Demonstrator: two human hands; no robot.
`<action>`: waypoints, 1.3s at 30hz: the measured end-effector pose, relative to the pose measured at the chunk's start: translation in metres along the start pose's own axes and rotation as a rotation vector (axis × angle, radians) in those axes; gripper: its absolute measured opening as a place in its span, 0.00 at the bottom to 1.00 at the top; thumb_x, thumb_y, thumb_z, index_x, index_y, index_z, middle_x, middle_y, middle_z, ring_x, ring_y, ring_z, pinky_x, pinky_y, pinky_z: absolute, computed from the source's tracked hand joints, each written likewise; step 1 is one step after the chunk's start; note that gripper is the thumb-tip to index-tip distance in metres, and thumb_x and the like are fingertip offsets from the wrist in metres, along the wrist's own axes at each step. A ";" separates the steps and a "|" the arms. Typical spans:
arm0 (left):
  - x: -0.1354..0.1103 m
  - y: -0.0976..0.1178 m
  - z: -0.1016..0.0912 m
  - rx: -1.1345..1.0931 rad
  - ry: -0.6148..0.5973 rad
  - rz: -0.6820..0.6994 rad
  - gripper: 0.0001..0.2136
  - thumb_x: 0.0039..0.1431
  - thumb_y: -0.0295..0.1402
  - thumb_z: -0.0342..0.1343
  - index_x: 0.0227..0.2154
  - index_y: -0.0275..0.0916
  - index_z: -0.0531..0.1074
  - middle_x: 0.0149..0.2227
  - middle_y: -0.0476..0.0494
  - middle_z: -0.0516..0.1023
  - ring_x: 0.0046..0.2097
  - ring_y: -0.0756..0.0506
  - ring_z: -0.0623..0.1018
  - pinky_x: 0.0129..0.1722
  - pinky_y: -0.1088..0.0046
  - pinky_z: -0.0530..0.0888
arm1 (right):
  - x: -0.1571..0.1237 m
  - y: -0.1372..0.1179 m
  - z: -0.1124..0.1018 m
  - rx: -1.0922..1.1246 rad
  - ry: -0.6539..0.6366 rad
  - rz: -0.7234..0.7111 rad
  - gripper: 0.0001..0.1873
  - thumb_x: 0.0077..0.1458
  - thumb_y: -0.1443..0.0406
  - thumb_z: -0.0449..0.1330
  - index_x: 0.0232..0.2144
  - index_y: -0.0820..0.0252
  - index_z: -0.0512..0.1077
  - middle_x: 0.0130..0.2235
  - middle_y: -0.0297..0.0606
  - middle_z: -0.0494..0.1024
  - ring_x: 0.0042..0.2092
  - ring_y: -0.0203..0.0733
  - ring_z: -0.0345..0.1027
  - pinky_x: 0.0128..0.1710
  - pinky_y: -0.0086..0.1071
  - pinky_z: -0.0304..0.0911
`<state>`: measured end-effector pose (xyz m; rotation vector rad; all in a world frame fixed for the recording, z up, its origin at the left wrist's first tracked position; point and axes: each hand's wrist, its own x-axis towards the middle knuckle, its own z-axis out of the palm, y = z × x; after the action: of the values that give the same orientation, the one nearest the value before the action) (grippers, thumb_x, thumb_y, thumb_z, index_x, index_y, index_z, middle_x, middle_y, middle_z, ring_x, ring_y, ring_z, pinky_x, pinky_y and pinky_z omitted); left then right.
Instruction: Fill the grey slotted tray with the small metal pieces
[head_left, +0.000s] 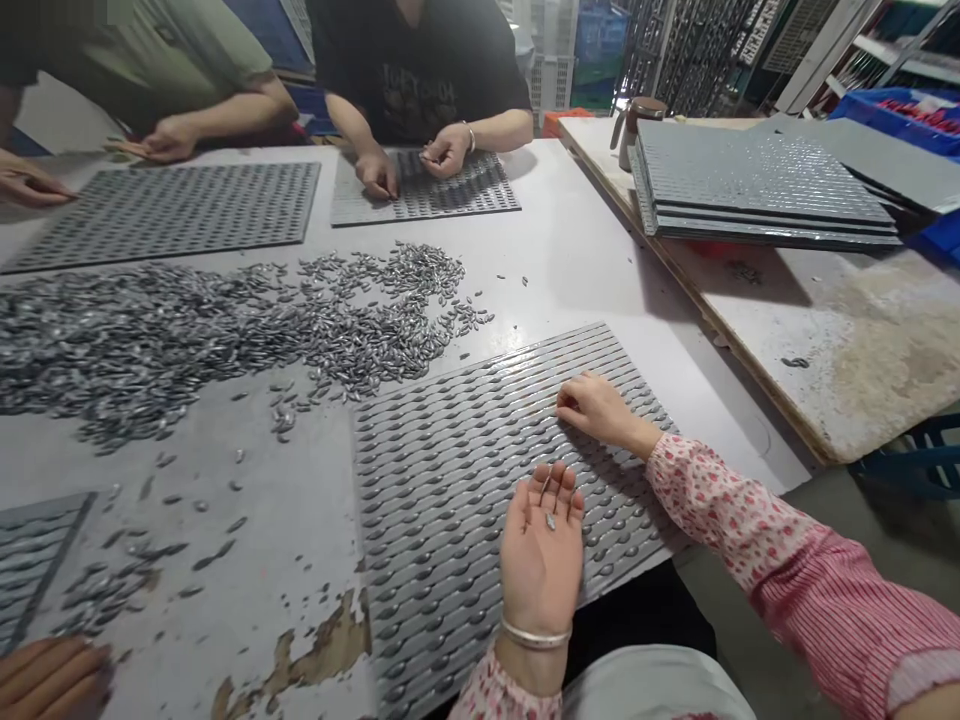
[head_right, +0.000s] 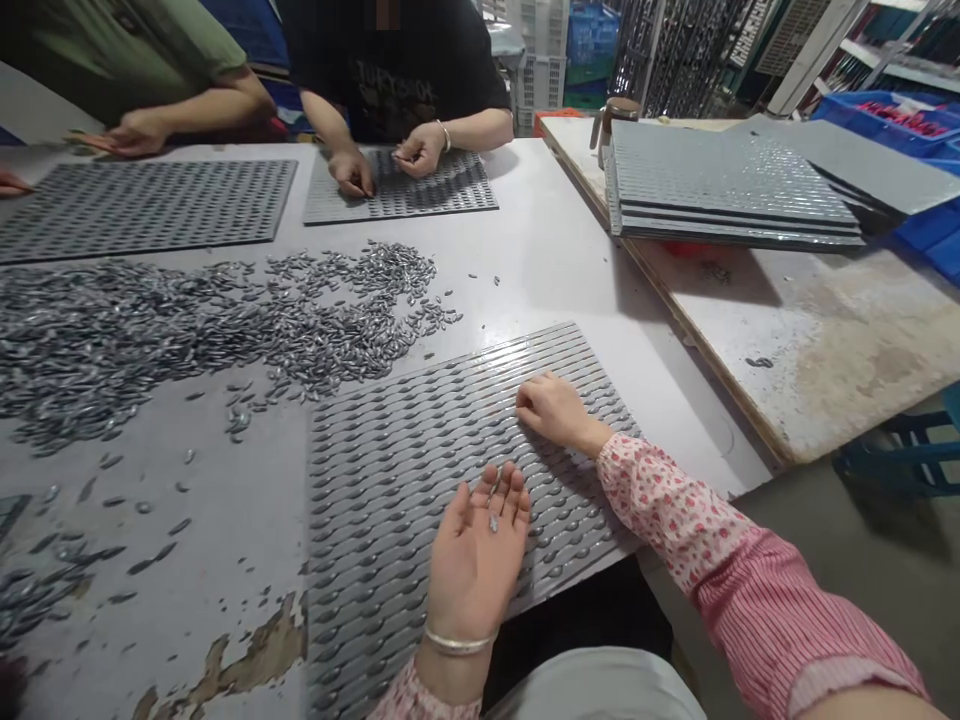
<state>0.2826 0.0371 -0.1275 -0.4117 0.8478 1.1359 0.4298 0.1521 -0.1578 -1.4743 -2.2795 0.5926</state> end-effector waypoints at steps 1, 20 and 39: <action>0.000 0.001 0.001 -0.010 -0.026 0.010 0.11 0.60 0.35 0.47 0.38 0.35 0.71 0.42 0.37 0.74 0.44 0.44 0.75 0.41 0.67 0.74 | -0.005 -0.006 -0.004 0.091 -0.022 -0.064 0.04 0.55 0.69 0.61 0.28 0.61 0.70 0.30 0.35 0.71 0.35 0.39 0.61 0.38 0.31 0.55; -0.005 0.000 0.002 0.029 -0.062 -0.019 0.10 0.60 0.34 0.48 0.38 0.36 0.71 0.47 0.36 0.71 0.48 0.43 0.73 0.44 0.64 0.73 | -0.012 0.025 -0.006 0.162 0.114 0.147 0.04 0.54 0.69 0.60 0.28 0.61 0.73 0.30 0.33 0.74 0.34 0.37 0.65 0.37 0.30 0.58; 0.001 0.075 -0.001 0.662 -0.143 0.446 0.11 0.53 0.37 0.56 0.39 0.40 0.69 0.41 0.44 0.71 0.39 0.49 0.73 0.35 0.74 0.70 | -0.025 0.102 -0.032 -0.067 0.307 0.132 0.12 0.56 0.57 0.53 0.30 0.59 0.70 0.34 0.41 0.74 0.39 0.46 0.64 0.44 0.39 0.56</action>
<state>0.2146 0.0668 -0.1200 0.4208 1.1587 1.1899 0.5342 0.1719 -0.1865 -1.6317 -1.9947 0.3014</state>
